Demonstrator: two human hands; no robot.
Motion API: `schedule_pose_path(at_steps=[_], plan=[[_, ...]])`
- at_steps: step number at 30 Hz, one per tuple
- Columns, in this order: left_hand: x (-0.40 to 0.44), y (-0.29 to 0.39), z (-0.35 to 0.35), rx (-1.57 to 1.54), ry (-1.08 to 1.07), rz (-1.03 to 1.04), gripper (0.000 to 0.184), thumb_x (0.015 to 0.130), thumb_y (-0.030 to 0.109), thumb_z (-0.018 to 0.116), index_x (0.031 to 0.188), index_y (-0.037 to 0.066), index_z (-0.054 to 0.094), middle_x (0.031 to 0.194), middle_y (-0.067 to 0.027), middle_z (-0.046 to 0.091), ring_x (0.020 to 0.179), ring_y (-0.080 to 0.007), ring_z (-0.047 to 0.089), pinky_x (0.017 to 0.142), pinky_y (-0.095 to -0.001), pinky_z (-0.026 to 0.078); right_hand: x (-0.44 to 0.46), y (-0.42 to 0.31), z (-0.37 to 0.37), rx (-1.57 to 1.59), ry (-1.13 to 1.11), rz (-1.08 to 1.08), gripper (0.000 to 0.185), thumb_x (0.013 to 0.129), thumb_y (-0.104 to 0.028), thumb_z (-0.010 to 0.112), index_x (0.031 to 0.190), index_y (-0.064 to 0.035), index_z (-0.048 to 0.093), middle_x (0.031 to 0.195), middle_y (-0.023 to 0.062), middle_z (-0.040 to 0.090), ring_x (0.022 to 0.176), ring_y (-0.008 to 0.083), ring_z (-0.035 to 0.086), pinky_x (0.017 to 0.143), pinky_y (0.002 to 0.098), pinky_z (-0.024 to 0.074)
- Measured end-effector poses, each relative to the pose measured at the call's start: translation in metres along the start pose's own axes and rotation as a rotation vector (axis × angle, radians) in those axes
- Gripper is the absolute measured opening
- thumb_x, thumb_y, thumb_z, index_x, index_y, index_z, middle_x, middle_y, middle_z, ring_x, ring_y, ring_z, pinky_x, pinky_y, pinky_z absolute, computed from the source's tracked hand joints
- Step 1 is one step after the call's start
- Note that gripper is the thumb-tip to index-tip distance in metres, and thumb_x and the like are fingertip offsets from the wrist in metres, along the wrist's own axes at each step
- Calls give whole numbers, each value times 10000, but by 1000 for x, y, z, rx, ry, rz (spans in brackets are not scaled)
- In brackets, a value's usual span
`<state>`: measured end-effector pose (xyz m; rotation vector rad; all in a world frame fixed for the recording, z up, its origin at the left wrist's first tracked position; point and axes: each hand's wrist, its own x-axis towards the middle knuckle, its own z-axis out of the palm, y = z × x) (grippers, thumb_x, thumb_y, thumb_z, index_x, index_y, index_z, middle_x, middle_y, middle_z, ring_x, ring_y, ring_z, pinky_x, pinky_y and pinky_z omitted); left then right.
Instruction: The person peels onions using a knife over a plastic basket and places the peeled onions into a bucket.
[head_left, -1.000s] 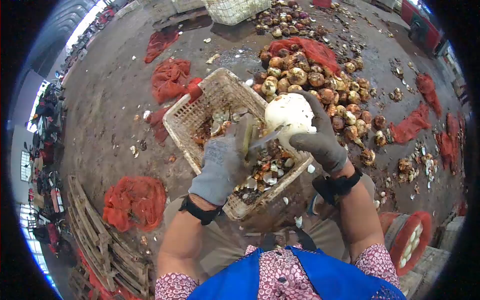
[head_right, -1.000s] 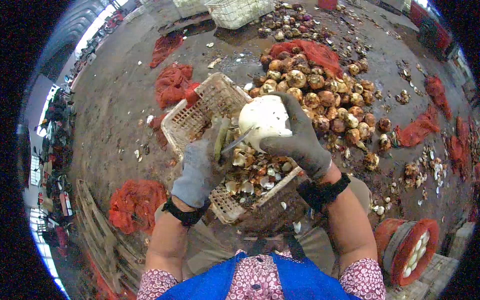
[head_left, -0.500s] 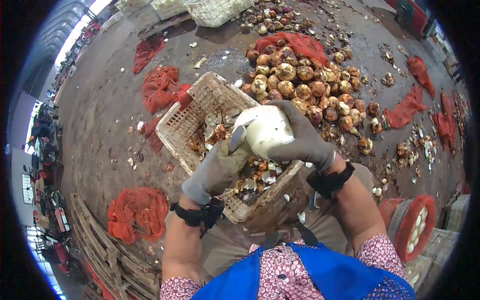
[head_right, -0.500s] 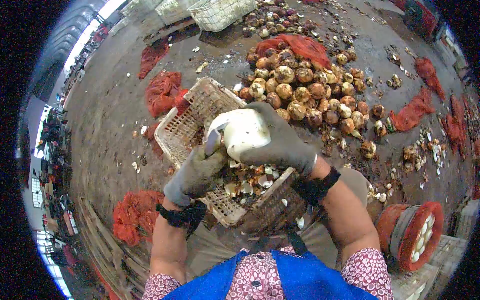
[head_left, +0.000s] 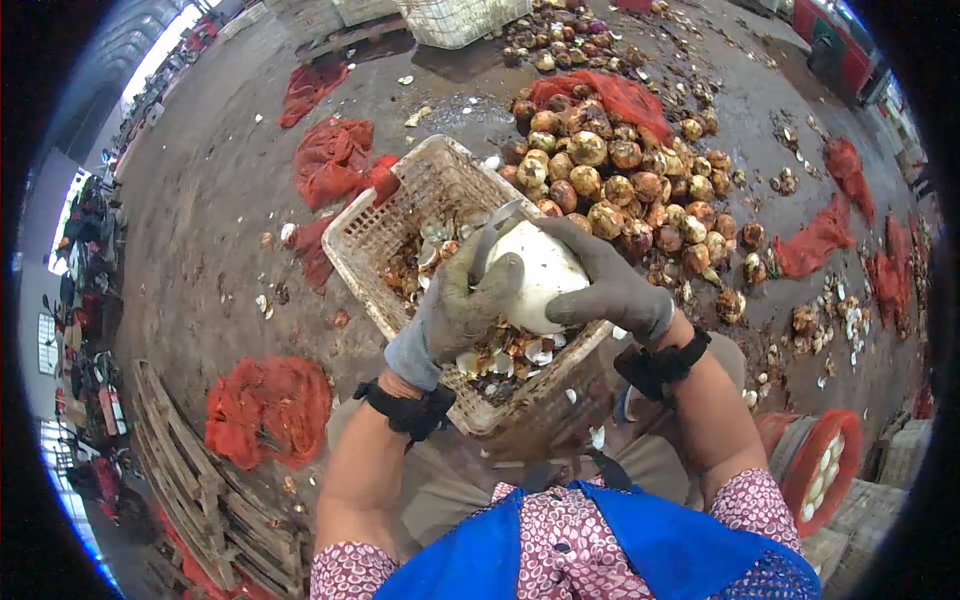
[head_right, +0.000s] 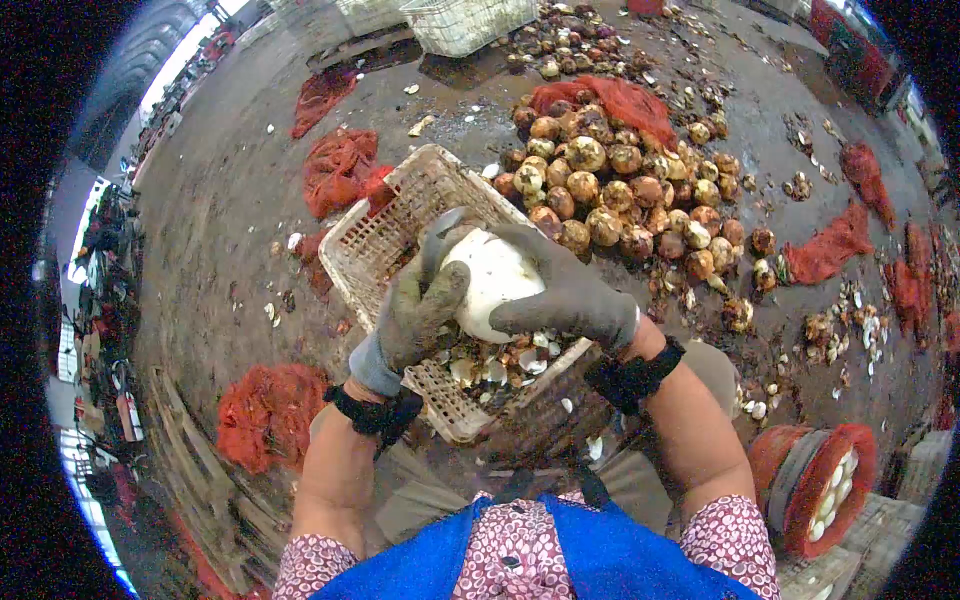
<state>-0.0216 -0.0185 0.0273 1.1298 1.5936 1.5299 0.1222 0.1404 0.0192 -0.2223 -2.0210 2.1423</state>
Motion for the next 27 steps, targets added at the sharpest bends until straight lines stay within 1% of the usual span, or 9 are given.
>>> schedule_pose_path(at_steps=[3,5,7,9,11,17,19,25,27], plan=[[7,2,8,-64,106,165,507,977,288,529,1373,-10,422,1230,-108,586,1095,-160,565,945,-329,462,6,-19,-1,239,113,-60,845,719,-265,796,1418,-23,387,1315,125,520,1176,212,528,1016,347,420],[9,6,11,-222,319,-76,492,967,300,557,1338,-10,469,1124,-102,634,988,-144,608,841,-302,507,11,-9,-5,345,187,24,739,778,-289,747,1386,-24,422,1283,128,536,1120,206,561,973,339,457],[15,5,11,-164,261,-189,432,955,285,583,1262,-16,534,1024,-97,658,882,-144,626,763,-294,519,12,1,7,474,455,148,658,810,-305,722,1334,-3,463,1229,128,560,1028,188,589,898,304,486],[26,-19,28,213,433,115,362,950,261,590,1174,-23,585,994,-99,657,873,-168,626,761,-307,512,8,2,21,364,475,87,652,807,-318,746,1269,57,480,1121,108,605,956,174,596,855,286,484],[28,-8,30,346,394,105,340,946,256,592,1136,-26,596,1013,-108,663,878,-183,624,769,-315,509,9,11,31,244,638,48,648,790,-297,769,1257,54,489,1106,117,607,926,170,606,834,290,496],[45,-29,14,412,433,379,313,915,203,602,1158,5,599,805,-115,665,684,-136,618,628,-305,508,10,11,6,512,430,12,695,742,-263,733,1311,27,458,1196,144,573,1009,233,630,836,337,543],[40,-20,-2,111,385,-35,252,893,141,592,1104,6,623,859,-17,666,759,-96,613,654,-273,505,4,1,2,694,243,-84,702,772,-307,695,1343,13,439,1245,150,559,1078,268,614,881,366,538],[40,-45,3,101,471,-5,472,916,242,610,1276,-37,488,928,-89,684,786,-177,643,671,-299,526,1,10,-1,879,289,-96,725,791,-344,656,1383,-6,407,1260,139,559,1146,287,578,956,413,498],[30,-33,-9,831,350,-115,545,966,371,549,1358,14,424,1069,-119,665,876,-216,655,732,-350,540,6,11,-1,833,299,-109,765,769,-387,675,1382,-14,410,1267,142,554,1168,286,564,982,416,479]])
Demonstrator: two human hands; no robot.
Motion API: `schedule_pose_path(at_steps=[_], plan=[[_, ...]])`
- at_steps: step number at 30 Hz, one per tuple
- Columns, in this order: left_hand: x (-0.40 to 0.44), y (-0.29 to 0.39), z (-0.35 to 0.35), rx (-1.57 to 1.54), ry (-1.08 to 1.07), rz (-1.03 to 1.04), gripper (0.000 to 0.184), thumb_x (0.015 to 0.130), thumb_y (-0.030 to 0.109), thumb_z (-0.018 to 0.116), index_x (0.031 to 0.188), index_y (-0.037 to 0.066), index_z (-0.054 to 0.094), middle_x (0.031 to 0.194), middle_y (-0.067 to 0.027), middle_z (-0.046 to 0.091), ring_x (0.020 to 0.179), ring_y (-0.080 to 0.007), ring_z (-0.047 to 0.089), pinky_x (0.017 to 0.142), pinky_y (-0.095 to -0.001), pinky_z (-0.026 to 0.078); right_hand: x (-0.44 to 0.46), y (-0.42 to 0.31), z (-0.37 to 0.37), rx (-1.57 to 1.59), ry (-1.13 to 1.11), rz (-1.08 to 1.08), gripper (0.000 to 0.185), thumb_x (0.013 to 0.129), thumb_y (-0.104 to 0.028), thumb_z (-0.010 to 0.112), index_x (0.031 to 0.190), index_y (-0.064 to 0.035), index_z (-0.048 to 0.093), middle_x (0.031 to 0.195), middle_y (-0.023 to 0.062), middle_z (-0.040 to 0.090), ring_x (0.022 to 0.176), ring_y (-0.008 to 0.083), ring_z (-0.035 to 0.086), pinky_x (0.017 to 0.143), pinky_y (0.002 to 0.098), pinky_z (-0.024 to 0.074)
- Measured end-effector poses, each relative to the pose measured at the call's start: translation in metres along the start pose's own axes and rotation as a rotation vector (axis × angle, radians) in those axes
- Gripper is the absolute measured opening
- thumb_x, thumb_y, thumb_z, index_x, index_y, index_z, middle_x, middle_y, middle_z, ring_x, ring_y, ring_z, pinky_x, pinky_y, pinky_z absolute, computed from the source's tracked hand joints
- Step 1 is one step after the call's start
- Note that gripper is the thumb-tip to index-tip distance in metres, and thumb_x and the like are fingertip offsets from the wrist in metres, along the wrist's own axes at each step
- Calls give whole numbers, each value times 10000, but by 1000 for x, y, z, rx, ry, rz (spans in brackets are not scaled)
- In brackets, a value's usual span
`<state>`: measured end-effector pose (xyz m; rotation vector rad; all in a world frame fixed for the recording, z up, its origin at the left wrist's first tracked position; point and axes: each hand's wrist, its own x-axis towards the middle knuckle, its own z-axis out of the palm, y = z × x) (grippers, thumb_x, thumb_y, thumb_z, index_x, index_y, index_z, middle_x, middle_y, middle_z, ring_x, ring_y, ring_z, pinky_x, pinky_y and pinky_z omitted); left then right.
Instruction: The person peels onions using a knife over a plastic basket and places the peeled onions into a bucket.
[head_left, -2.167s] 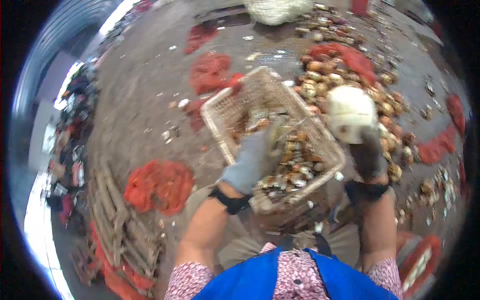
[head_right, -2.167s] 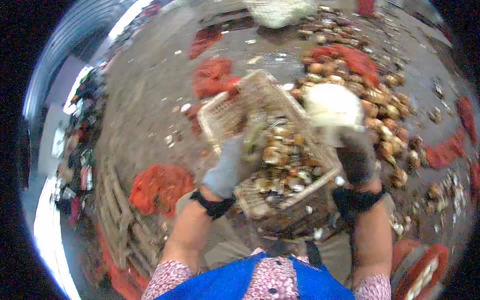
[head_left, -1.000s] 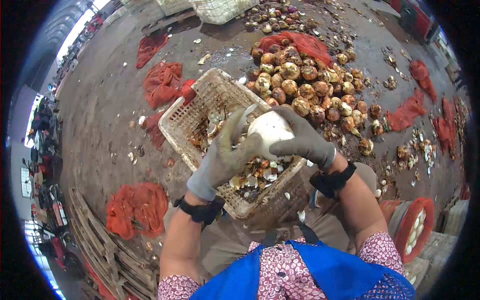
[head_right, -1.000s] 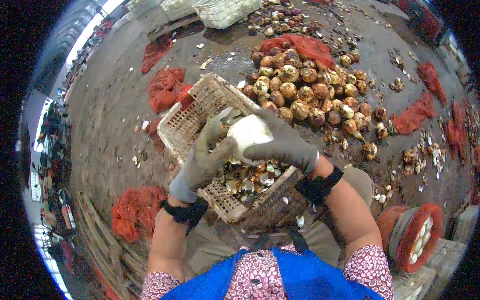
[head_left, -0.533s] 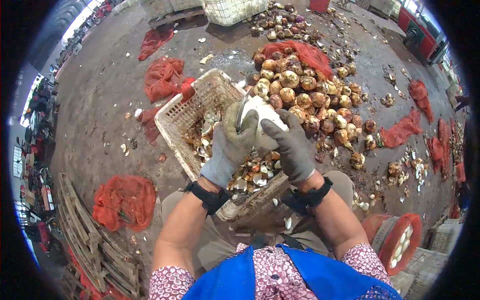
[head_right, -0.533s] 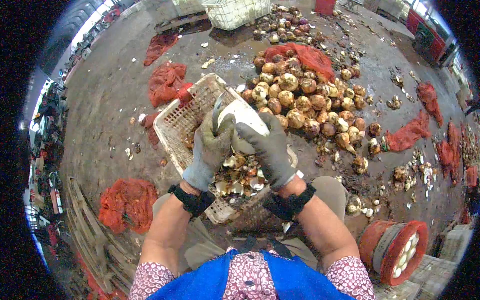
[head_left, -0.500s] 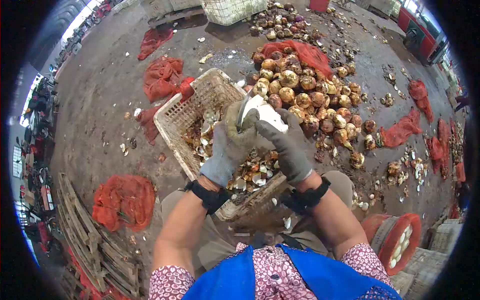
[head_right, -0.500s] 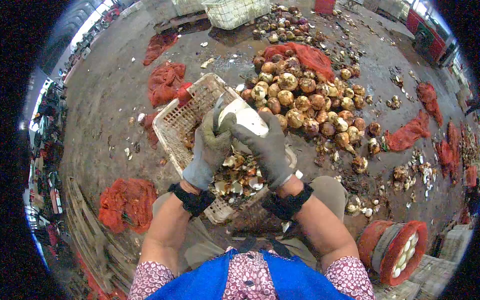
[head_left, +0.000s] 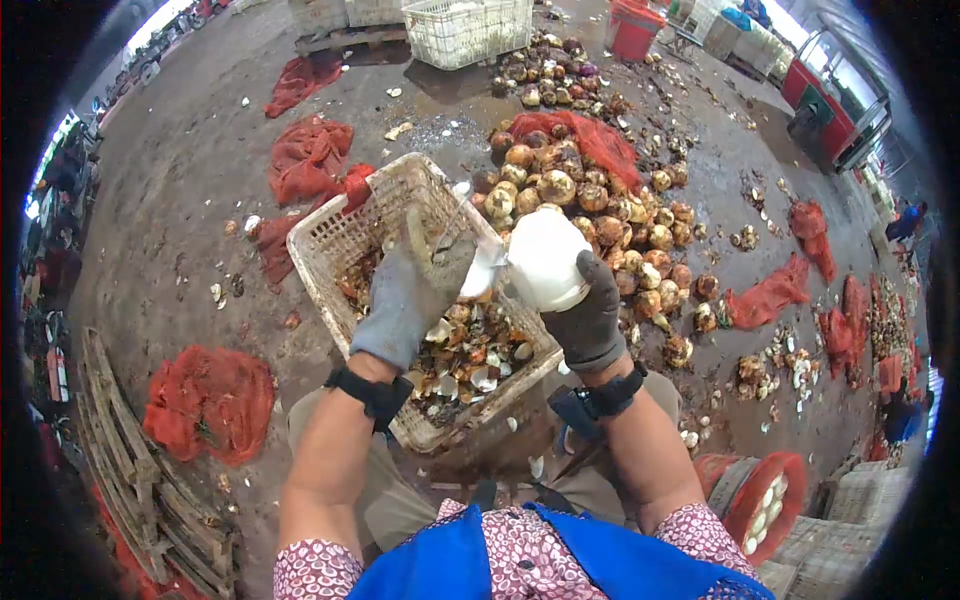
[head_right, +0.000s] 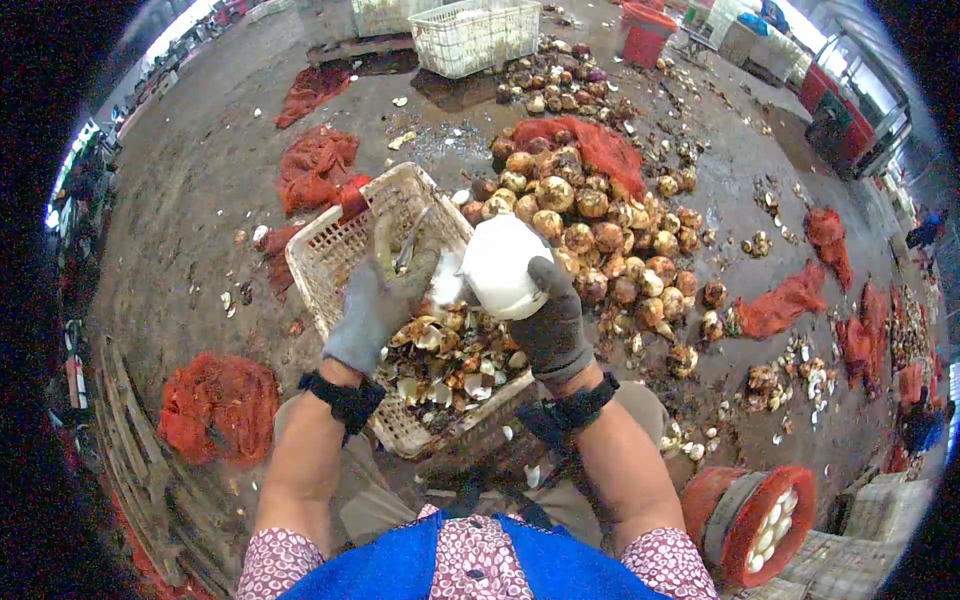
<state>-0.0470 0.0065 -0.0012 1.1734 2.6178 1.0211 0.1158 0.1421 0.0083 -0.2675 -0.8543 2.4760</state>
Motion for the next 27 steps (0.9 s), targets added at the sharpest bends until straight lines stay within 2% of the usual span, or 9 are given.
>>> schedule_pose_path(at_steps=[2,6,9,13,14,16,22,24,27], plan=[[-5,19,-3,-376,145,73,454,951,362,577,1284,56,541,1054,-101,686,900,-259,657,794,-371,526,5,-1,6,-87,-90,-68,804,746,-406,701,1389,-22,406,1264,149,558,1177,284,556,996,417,470],[-24,41,-9,-1431,-465,-328,558,987,493,429,1390,109,463,1220,-88,621,1043,-191,624,840,-329,537,10,-13,29,-592,-208,-201,946,635,-369,798,1412,-32,378,1339,152,510,1202,277,536,1001,415,458],[-25,41,-11,-1585,-416,-340,497,959,541,477,1097,80,603,625,8,591,375,-80,449,372,-220,393,29,-7,34,-685,-176,-387,895,694,-375,768,1418,-33,369,1337,139,502,1195,252,533,991,397,455],[-10,16,2,-1397,-444,-180,435,988,383,498,1286,70,538,1107,-57,652,953,-159,651,793,-308,552,28,18,6,-674,47,-401,837,819,-514,672,1414,-21,349,1342,120,483,1195,240,520,974,380,464],[-12,18,12,-1404,-451,-177,435,988,383,498,1286,70,538,1107,-57,652,953,-159,651,793,-308,552,22,28,2,-656,33,-349,868,805,-529,691,1415,-21,342,1338,121,484,1200,243,518,976,384,464],[-18,51,9,-867,247,274,293,969,205,543,1211,42,568,1034,-41,666,901,-144,654,735,-268,553,8,27,29,-484,10,-264,803,725,-221,725,1429,-66,370,1312,107,518,1176,219,535,978,357,456],[0,17,12,-1132,258,0,207,954,171,564,1044,11,660,883,-80,682,733,-125,639,641,-284,532,7,14,13,-395,-161,-87,800,743,-313,750,1397,-27,388,1273,117,547,1151,219,560,977,352,464],[-6,27,-39,-1047,-381,-300,231,931,177,591,1106,34,636,867,-97,680,696,-128,628,611,-282,516,1,5,17,-127,-141,106,793,763,-365,741,1383,-10,397,1248,118,565,1126,209,580,957,349,478],[-7,5,-22,-421,-100,248,343,937,183,585,1244,32,556,1018,-105,650,841,-170,641,709,-302,533,10,8,-5,-346,-59,52,770,781,-416,727,1368,-22,423,1222,126,580,1078,216,607,918,354,507]])
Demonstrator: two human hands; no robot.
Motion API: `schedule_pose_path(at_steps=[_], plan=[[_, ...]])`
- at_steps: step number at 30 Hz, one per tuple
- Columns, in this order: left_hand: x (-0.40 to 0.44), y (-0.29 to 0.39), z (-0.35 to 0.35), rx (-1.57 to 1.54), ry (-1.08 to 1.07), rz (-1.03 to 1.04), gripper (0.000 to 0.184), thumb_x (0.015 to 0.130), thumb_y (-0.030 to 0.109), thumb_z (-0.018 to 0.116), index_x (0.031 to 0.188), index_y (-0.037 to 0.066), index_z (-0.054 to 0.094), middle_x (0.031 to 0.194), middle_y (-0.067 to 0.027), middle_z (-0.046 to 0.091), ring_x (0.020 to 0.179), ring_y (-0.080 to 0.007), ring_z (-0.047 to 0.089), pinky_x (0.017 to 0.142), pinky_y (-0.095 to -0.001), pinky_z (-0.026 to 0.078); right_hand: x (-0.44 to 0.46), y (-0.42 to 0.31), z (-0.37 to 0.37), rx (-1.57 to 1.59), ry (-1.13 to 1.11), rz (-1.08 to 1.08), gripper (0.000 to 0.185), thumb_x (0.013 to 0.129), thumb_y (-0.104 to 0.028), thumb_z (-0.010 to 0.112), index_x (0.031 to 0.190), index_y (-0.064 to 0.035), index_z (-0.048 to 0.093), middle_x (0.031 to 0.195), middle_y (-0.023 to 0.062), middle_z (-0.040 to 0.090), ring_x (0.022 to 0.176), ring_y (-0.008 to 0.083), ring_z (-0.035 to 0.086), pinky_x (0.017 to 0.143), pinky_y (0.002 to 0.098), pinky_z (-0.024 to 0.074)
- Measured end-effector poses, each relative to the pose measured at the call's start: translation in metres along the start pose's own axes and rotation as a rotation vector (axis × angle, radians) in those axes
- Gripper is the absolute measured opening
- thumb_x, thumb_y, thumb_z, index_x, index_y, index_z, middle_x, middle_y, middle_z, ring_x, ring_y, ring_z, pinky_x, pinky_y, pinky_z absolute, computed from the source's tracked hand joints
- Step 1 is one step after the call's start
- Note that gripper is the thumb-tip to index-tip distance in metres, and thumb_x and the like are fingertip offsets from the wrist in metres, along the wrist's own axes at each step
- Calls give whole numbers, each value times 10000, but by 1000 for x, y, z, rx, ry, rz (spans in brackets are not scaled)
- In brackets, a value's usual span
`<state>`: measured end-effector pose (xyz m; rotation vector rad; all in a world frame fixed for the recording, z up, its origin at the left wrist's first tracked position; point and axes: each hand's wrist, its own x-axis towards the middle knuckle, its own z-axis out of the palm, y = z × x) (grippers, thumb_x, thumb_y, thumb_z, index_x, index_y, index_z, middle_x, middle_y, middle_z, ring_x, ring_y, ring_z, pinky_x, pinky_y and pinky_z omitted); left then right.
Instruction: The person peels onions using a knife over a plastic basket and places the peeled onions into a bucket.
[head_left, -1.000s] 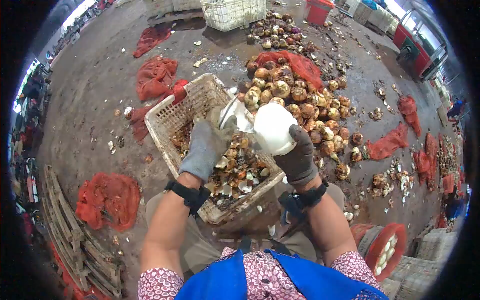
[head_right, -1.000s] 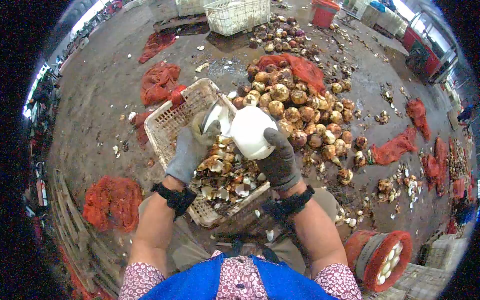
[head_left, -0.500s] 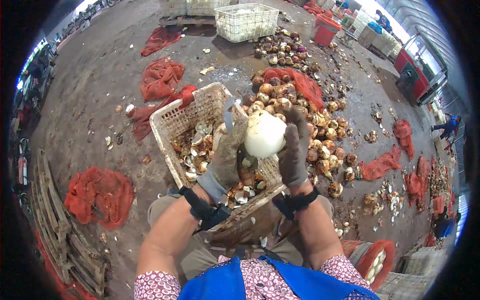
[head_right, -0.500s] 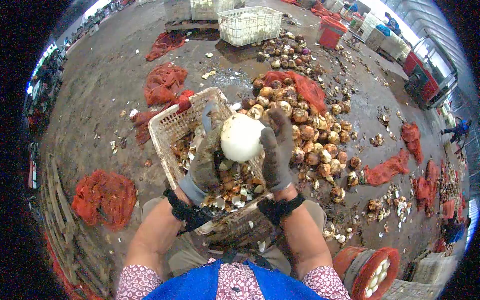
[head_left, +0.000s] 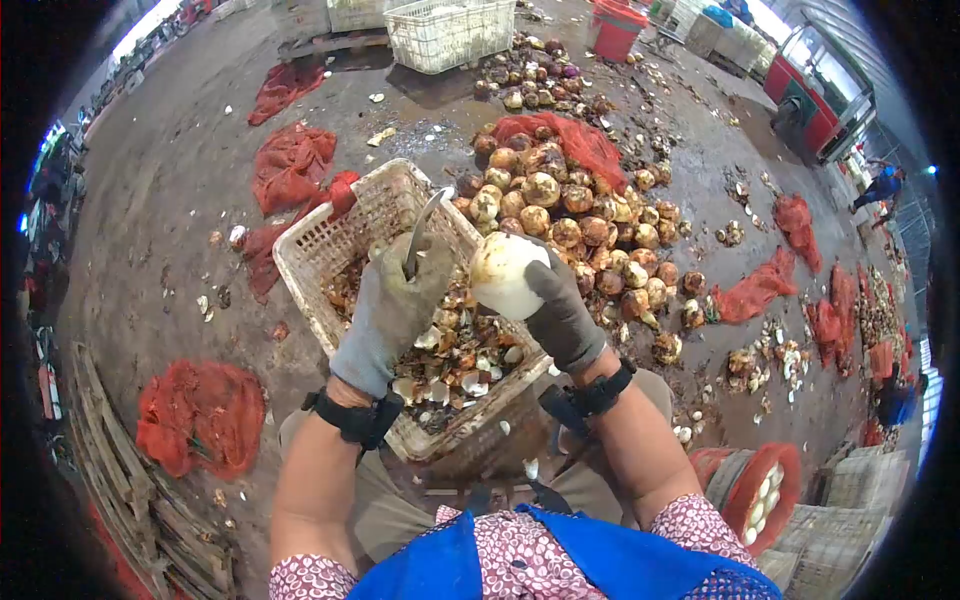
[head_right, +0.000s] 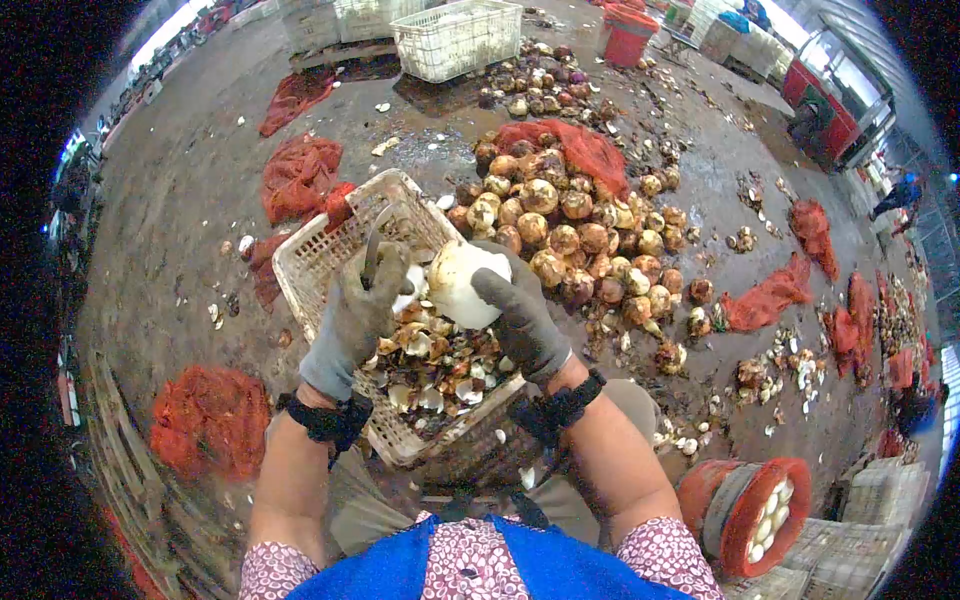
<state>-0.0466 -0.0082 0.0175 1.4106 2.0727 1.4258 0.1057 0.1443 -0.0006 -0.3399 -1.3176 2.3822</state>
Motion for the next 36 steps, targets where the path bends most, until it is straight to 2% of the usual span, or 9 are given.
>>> schedule_pose_path(at_steps=[1,2,5,15,19,22,26,33,36], plan=[[1,10,-3,277,36,149,361,936,150,577,1275,34,529,1161,-111,620,951,-198,641,779,-304,546,0,-1,1,-210,55,-33,801,786,-473,723,1377,-29,414,1250,135,565,1086,240,609,921,373,514],[-1,26,7,-330,82,-173,445,910,100,558,1349,66,497,1246,-117,585,1080,-179,585,904,-313,495,-2,-1,5,-314,99,-88,606,792,-302,739,1277,-20,507,1076,83,622,942,149,615,804,301,522],[-5,30,12,-295,-182,-119,472,902,86,528,1370,50,472,1236,-95,591,1140,-151,538,971,-318,447,-3,1,8,-423,90,-140,558,801,-267,741,1256,-34,516,1075,65,615,928,131,603,791,293,516],[-11,19,15,-296,-315,-92,506,884,68,497,1387,42,453,1105,-35,625,973,-97,553,886,-274,466,-22,-11,7,-706,-14,-117,814,640,-208,867,1321,-71,441,1180,81,604,1079,168,575,935,333,476],[-10,27,22,-596,-104,38,315,942,114,483,1239,26,543,923,13,569,787,-75,515,690,-240,462,-24,-10,4,-665,-18,-182,762,643,-185,841,1298,-70,469,1114,72,612,1019,165,596,883,327,500],[-3,47,9,-665,-264,-504,390,978,236,512,1289,0,523,1106,-76,615,999,-128,575,852,-286,486,-22,-19,5,-396,98,-87,628,694,-197,760,1253,-59,509,1071,60,607,964,153,592,822,312,507],[4,31,40,-451,-14,46,372,950,215,551,1252,-1,539,891,-43,630,805,-133,593,712,-323,504,-19,-24,6,-414,132,-129,589,708,-232,754,1226,-61,533,1017,58,613,899,142,603,758,304,515],[4,21,40,-221,-46,164,378,870,83,532,1232,-24,528,808,-65,574,718,-106,510,659,-288,469,-25,-20,0,-456,93,-138,611,709,-239,749,1249,-68,522,1010,60,620,864,141,608,754,300,519],[1,34,39,-408,-79,-74,326,931,102,505,1233,-17,540,861,-23,604,752,-79,511,661,-272,468,-29,-20,1,-413,85,-50,618,722,-286,725,1259,-62,514,1035,64,616,887,153,608,789,303,511]])
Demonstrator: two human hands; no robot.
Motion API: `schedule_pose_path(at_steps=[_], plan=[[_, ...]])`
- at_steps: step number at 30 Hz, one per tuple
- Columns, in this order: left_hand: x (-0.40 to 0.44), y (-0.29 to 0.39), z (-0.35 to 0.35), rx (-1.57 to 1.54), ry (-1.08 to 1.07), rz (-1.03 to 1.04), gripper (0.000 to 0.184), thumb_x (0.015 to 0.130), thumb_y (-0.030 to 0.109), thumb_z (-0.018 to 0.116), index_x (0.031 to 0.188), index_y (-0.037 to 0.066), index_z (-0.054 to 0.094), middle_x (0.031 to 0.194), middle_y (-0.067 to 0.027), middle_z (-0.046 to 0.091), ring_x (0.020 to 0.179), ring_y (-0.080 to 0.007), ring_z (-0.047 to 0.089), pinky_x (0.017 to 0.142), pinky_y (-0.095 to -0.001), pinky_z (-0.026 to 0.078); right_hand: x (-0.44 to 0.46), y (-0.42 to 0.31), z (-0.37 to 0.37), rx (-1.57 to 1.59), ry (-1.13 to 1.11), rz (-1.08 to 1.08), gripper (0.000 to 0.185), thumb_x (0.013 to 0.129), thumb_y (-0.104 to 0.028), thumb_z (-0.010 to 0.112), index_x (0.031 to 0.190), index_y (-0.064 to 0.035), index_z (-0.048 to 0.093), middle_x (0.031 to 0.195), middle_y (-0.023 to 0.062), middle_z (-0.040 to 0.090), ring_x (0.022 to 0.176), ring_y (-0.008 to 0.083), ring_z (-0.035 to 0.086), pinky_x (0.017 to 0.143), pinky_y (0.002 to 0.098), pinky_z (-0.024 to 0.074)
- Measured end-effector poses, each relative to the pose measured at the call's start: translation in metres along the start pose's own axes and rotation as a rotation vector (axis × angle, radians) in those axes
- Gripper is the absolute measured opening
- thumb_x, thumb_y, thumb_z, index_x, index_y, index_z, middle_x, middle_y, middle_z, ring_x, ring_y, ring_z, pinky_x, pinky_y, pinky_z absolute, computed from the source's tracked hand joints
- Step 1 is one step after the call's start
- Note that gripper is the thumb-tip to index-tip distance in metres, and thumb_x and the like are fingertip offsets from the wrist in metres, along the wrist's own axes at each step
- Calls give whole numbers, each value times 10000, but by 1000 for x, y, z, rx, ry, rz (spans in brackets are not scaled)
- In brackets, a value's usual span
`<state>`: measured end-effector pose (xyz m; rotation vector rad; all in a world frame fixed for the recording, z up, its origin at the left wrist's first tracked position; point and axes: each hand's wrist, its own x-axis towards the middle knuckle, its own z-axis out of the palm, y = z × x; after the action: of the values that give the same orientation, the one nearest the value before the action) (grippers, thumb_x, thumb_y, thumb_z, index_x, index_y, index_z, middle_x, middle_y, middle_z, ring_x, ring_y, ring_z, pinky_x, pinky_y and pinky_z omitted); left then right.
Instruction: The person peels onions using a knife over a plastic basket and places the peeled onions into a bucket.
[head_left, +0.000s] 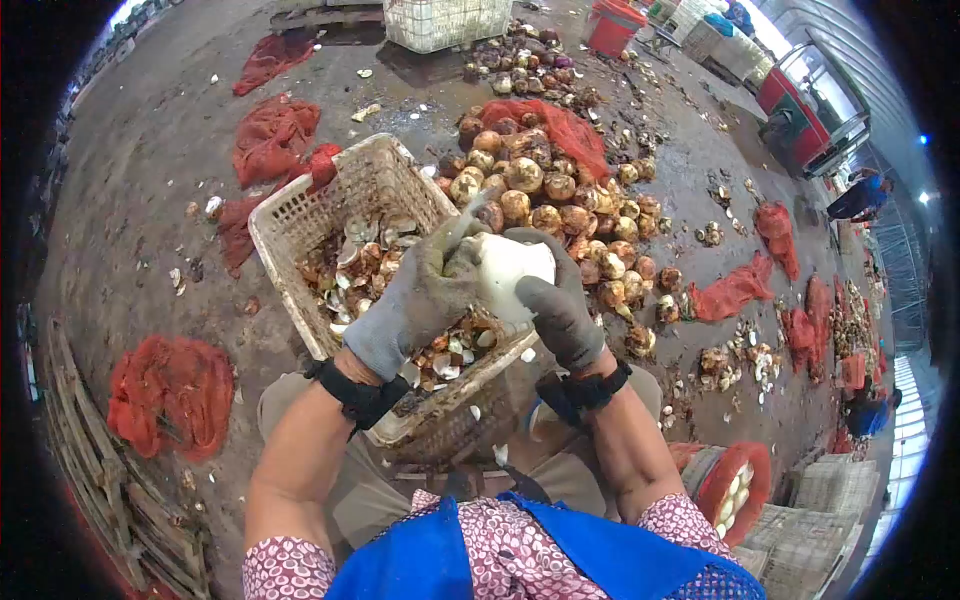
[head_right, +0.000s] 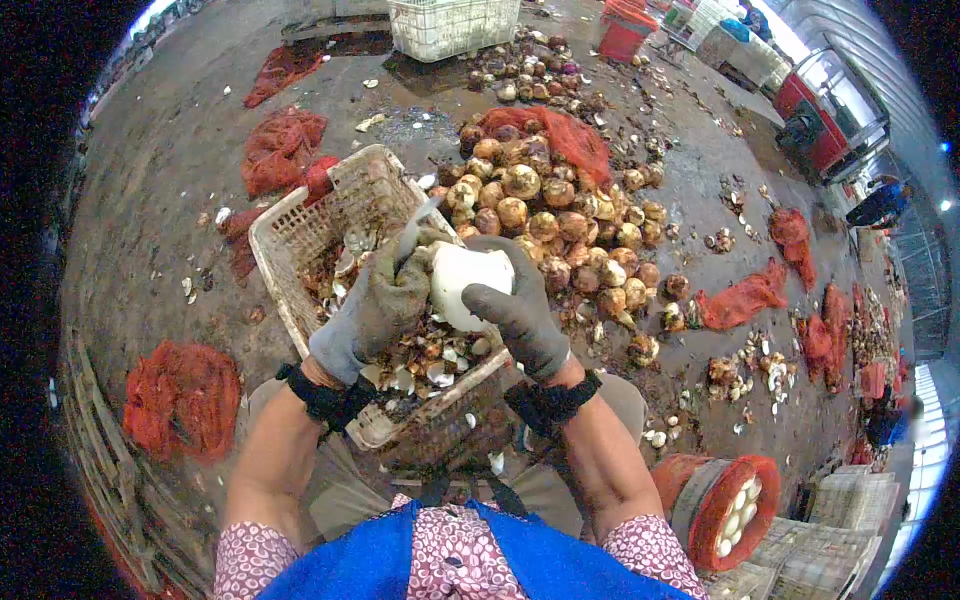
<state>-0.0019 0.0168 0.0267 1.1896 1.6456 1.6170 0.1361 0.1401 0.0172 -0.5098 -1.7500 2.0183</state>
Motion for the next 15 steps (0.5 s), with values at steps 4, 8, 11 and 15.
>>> schedule_pose_path(at_steps=[4,8,11,15], plan=[[3,-1,0,-126,75,-132,273,969,96,518,1215,-5,579,1002,-52,650,851,-90,574,730,-272,501,3,11,8,368,-33,8,696,766,-418,691,1301,-24,486,1159,111,605,1041,235,612,933,371,492],[4,-13,-2,-286,115,-71,240,947,71,554,1169,-10,595,1118,-85,652,958,-118,611,806,-296,521,10,13,7,640,-93,85,735,857,-525,608,1348,-1,451,1262,135,581,1150,267,586,1019,418,458],[-1,-22,-7,-205,147,99,285,925,52,578,1204,-9,578,1061,-59,650,923,-110,596,793,-295,515,16,8,4,528,-133,151,668,904,-512,562,1342,-17,464,1214,115,601,1108,230,602,966,406,491],[5,-28,3,-136,128,71,252,892,44,583,1141,2,568,893,-6,602,811,-93,556,725,-274,504,10,19,7,364,-66,297,624,881,-462,614,1308,-22,495,1109,78,630,953,193,649,836,335,547]])
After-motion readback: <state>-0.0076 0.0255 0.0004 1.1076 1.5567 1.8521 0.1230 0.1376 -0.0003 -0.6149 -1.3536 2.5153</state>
